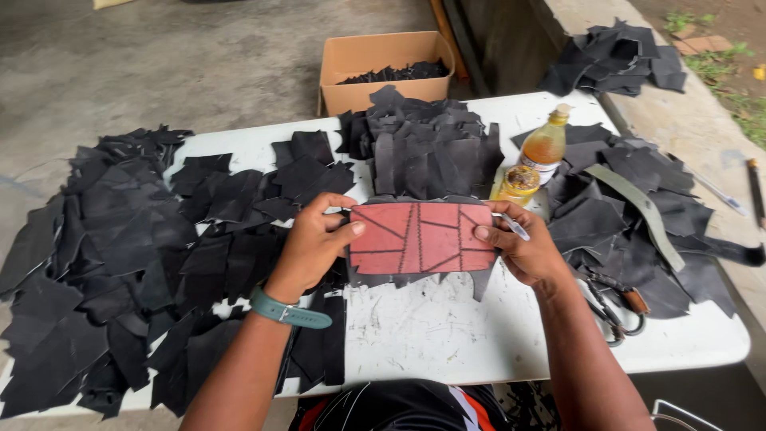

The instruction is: The person places a red patterned template on a black material piece and uses a white marker to trace the pattern. They then remove the template and repeat the process on another black material piece.

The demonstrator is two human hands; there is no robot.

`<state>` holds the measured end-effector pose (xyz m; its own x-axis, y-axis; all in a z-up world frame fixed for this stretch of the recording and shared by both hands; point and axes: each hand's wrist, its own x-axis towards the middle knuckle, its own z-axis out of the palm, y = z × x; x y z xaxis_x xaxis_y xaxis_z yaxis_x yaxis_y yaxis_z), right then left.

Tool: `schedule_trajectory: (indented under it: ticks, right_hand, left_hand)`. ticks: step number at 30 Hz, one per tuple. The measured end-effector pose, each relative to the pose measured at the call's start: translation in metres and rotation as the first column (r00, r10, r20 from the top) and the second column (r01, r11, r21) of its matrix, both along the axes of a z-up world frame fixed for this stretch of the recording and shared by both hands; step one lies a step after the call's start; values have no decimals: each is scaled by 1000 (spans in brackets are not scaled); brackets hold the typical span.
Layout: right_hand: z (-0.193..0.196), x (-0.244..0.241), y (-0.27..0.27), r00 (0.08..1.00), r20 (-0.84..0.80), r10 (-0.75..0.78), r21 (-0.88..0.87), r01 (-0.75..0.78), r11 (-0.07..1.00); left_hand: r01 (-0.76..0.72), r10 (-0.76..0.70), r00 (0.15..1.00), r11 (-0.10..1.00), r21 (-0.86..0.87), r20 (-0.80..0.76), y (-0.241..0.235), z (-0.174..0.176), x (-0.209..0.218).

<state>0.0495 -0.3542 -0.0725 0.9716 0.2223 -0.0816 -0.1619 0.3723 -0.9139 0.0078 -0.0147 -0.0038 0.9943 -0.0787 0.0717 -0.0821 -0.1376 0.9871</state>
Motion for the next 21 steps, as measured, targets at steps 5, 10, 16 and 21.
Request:
schedule_trajectory:
  ticks: [5,10,16,21]
  right_hand:
    - [-14,-2,-13,1000,7,13,-1,-13,1000]
    - [-17,-2,-12,999,38,8,-10,-8,1000]
    - [-17,-5,-15,999,35,-7,-30,8,1000]
    - [-19,-7,-14,1000,17,-11,-39,11,999]
  left_hand:
    - [40,-46,994,997,58,98,-12,10,-7]
    - [-16,-24,981,979,201,194,-21,25,-23]
    - [7,-65,976,964,265,210,-21,26,-28]
    - [6,-53,969,981,194,240,-19,16,-24]
